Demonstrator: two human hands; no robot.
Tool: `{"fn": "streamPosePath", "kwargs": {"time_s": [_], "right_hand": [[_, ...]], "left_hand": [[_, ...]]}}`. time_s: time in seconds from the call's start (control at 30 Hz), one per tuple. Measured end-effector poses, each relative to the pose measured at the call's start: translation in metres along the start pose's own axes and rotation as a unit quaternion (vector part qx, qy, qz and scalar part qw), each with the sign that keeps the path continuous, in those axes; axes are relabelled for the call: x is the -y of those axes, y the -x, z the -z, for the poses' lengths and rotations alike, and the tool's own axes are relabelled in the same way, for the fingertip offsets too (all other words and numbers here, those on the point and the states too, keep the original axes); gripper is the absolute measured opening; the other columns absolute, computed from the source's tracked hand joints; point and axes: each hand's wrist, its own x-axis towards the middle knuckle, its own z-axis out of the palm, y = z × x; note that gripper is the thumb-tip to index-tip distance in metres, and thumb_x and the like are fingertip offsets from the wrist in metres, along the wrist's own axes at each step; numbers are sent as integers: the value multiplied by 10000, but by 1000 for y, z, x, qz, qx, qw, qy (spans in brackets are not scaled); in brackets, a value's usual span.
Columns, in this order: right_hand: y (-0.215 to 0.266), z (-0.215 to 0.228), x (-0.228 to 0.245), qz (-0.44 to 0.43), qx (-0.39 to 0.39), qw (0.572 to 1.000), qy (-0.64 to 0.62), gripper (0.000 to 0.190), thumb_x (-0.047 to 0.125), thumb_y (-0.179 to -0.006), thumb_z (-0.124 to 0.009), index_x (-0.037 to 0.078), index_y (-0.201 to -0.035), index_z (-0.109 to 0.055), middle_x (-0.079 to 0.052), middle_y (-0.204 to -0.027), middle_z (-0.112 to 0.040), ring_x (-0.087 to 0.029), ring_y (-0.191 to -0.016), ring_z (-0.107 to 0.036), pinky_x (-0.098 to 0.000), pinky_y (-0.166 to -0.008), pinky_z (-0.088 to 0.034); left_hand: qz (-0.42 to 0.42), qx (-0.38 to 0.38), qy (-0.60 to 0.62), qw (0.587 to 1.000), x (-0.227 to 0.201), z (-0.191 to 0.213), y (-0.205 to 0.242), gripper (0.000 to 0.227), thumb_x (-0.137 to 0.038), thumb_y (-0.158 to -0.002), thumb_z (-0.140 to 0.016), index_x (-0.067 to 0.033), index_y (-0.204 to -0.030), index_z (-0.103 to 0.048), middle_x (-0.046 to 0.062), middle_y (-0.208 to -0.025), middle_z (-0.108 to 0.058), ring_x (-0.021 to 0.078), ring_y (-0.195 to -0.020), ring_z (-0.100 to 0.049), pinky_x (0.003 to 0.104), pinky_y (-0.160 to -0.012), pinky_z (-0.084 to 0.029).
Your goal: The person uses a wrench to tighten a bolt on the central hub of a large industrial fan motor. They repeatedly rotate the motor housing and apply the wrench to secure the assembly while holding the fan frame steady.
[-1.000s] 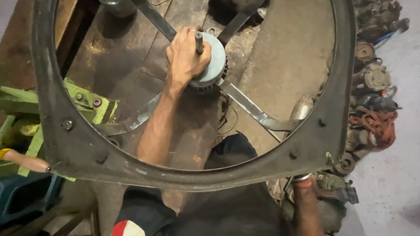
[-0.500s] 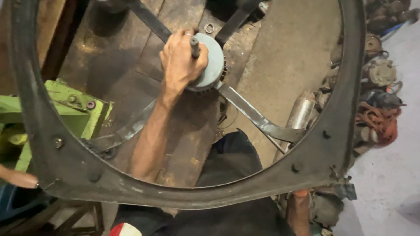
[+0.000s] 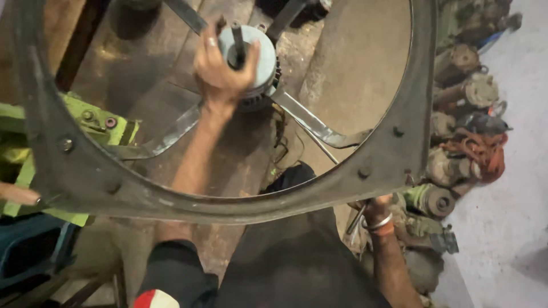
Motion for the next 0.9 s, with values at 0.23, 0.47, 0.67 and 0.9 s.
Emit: {"fn": "streamPosePath", "kwargs": {"time_s": [0.23, 0.47, 0.67, 0.9], "right_hand": [[-33, -8, 42, 186, -28, 979, 74, 179, 8, -797, -767, 43, -963, -709, -112, -792, -662, -304, -675, -666, -380, -650, -533], [-25, -22, 33, 180, -59, 976, 108, 129, 19, -801, -771, 27, -918, -716, -112, -752, -647, -305, -635, -647, -391, -611, -517], [-43, -9, 24, 235, -22, 968, 83, 143, 20, -801, -749, 20, -942, -723, -141, -869, -704, -339, -789, -724, -429, -751, -578], [-52, 7, 6, 241, 48, 968, 56, 182, -22, -780, -724, 31, -953, -740, -165, -958, -732, -388, -966, -742, -502, -938, -578]], "left_hand": [[-156, 116, -149, 969, 0, -5, 101, 700, -371, -802, -818, -245, -1449, -583, 108, -1605, -372, 355, -1523, -266, 670, -1224, -137], [-191, -3, -169, 967, 32, -41, 114, 556, -563, -903, -829, -325, -1374, -654, -18, -1589, -398, 263, -1494, -315, 600, -1255, -115], [-200, -5, -153, 968, 37, -39, 117, 412, -465, -895, -876, -313, -1253, -739, -24, -1573, -451, 242, -1497, -331, 578, -1272, -126], [-192, 26, -128, 973, 35, -33, 115, 435, -409, -848, -891, -281, -1242, -758, -25, -1575, -449, 245, -1490, -338, 591, -1268, -120]]}}
